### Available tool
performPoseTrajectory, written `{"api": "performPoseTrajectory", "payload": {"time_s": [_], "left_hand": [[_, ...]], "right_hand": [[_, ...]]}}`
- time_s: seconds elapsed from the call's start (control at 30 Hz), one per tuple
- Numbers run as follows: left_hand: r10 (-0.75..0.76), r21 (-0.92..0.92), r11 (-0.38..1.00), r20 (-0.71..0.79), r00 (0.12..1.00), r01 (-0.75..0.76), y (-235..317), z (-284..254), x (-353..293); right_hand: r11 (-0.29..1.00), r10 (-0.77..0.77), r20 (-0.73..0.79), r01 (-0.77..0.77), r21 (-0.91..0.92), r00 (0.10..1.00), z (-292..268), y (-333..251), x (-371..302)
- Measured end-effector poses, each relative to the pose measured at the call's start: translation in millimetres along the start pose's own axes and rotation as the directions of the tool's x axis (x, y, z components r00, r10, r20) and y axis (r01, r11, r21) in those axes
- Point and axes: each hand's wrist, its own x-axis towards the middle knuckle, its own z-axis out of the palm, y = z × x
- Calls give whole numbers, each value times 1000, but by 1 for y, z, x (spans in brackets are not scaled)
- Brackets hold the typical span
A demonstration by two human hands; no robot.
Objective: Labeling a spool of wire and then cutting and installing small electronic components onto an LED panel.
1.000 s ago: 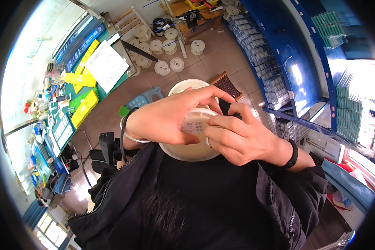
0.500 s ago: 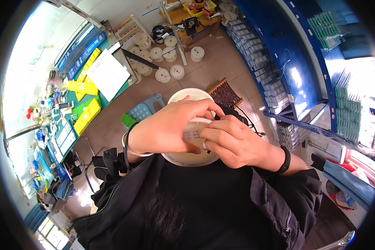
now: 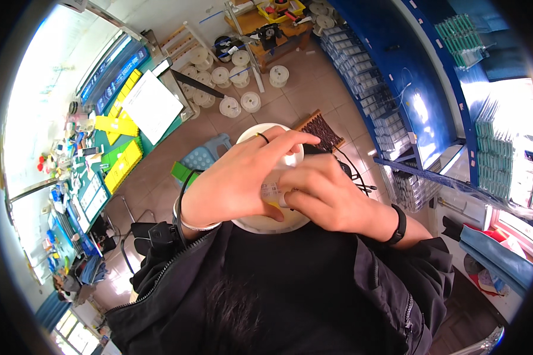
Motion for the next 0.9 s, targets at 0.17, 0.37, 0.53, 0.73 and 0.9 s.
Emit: {"api": "performPoseTrajectory", "payload": {"time_s": [0.17, 0.37, 0.53, 0.73, 0.9], "left_hand": [[63, 29, 998, -87, 994, -61, -9, 1, -6], [67, 103, 993, -45, 997, -62, -11, -2, -7], [-47, 19, 999, -34, 998, 48, -3, -4, -6], [-56, 11, 998, -10, 998, 56, -3, -7, -2], [19, 57, 998, -44, 999, -16, -7, -3, 0]], "right_hand": [[868, 336, -70, -280, 410, 939, 4, 0, 11], [645, 511, 106, -462, 609, 853, 6, -3, 6], [461, 535, 323, -590, 663, 781, -2, 9, -4], [578, 602, 207, -599, 554, 772, -15, 3, 8], [975, -52, 66, 65, -211, 996, -20, -10, 15]]}}
